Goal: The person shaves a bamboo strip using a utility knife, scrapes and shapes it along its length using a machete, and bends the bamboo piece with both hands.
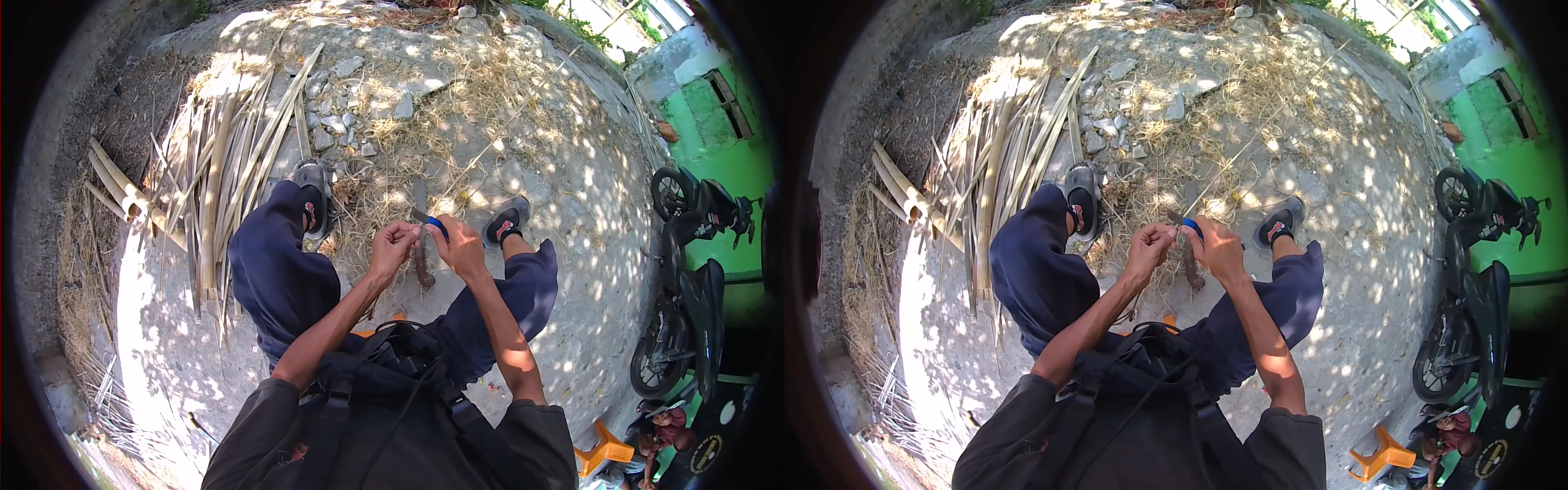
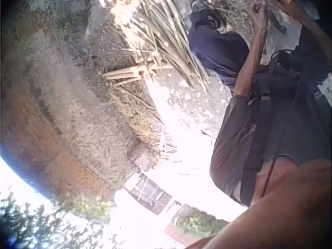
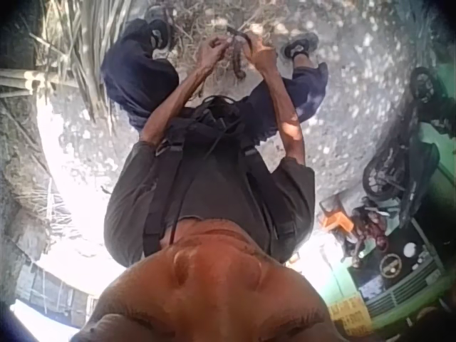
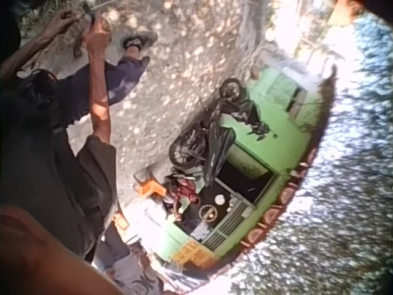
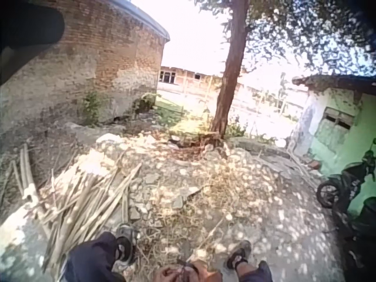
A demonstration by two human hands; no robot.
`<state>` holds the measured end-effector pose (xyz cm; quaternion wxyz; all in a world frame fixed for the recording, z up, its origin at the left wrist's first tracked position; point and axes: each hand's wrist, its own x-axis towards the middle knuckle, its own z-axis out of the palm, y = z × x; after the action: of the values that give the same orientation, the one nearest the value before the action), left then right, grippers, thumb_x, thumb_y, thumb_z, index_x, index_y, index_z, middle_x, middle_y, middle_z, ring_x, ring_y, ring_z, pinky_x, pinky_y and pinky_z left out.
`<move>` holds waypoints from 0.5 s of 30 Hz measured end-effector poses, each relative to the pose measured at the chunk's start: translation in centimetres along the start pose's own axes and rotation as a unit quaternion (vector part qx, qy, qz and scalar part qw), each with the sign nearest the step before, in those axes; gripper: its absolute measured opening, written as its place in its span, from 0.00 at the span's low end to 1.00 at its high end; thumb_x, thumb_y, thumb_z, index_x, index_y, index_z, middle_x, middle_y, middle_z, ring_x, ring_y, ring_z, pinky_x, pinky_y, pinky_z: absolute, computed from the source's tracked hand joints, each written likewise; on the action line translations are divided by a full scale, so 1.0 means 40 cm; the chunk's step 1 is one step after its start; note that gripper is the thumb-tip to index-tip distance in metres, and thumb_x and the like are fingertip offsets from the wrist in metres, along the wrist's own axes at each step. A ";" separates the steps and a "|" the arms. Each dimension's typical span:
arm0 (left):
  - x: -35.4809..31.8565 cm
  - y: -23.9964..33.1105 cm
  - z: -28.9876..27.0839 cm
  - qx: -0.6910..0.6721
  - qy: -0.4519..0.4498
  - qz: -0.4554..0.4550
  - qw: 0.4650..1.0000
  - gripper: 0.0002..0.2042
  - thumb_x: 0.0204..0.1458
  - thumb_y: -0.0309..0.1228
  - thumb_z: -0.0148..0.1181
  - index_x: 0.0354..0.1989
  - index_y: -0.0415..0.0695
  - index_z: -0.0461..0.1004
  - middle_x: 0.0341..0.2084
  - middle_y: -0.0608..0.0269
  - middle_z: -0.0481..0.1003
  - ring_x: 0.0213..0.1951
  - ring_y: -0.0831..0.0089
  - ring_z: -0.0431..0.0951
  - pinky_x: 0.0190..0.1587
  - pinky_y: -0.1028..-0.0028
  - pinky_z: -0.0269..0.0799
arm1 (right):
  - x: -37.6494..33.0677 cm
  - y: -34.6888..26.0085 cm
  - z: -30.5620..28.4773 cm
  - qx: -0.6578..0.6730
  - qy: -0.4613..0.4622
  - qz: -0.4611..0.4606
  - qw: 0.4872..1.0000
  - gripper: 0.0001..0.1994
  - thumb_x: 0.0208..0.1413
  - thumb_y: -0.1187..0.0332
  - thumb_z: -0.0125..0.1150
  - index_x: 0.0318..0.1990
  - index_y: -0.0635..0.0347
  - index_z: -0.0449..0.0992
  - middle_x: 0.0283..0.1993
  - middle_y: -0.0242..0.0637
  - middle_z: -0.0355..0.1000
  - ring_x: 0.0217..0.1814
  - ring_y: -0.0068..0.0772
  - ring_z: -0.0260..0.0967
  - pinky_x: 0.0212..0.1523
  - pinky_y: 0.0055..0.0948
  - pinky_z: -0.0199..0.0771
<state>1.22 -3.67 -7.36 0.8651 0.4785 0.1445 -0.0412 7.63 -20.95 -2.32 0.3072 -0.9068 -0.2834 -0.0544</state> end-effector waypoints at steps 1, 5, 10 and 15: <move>0.000 0.003 0.000 -0.001 0.000 0.001 1.000 0.06 0.64 0.32 0.63 0.41 0.42 0.80 0.24 0.72 0.78 0.16 0.90 0.59 0.19 0.82 0.49 | 0.004 -0.001 -0.001 -0.002 0.009 -0.012 1.000 0.12 0.65 0.56 0.63 0.42 0.56 0.77 0.28 0.46 0.77 0.30 0.53 0.78 0.31 0.48 0.74; 0.001 -0.003 -0.009 0.009 0.000 0.020 1.000 0.05 0.64 0.30 0.63 0.41 0.42 0.79 0.23 0.71 0.77 0.16 0.90 0.60 0.19 0.81 0.49 | 0.024 -0.008 -0.016 -0.006 0.001 0.001 1.000 0.14 0.66 0.55 0.61 0.42 0.57 0.77 0.28 0.47 0.77 0.31 0.55 0.77 0.31 0.49 0.73; -0.034 0.005 0.005 0.026 -0.020 0.014 0.999 0.05 0.64 0.29 0.64 0.40 0.41 0.80 0.23 0.71 0.78 0.17 0.89 0.62 0.20 0.81 0.51 | 0.091 0.126 -0.110 -0.069 0.097 0.105 0.987 0.16 0.68 0.53 0.57 0.42 0.58 0.78 0.30 0.53 0.77 0.32 0.61 0.76 0.33 0.51 0.73; -0.028 0.019 -0.010 0.048 -0.035 -0.009 0.998 0.04 0.64 0.28 0.63 0.41 0.41 0.79 0.22 0.70 0.78 0.16 0.89 0.61 0.20 0.81 0.50 | 0.091 0.128 -0.131 -0.067 0.070 0.110 0.989 0.15 0.68 0.54 0.58 0.43 0.58 0.78 0.30 0.53 0.77 0.33 0.60 0.77 0.34 0.50 0.73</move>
<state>0.23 -2.99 -6.60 0.8453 0.5165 0.1158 -0.0727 13.88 -25.61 0.18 0.2694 -0.9449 -0.1556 -0.1023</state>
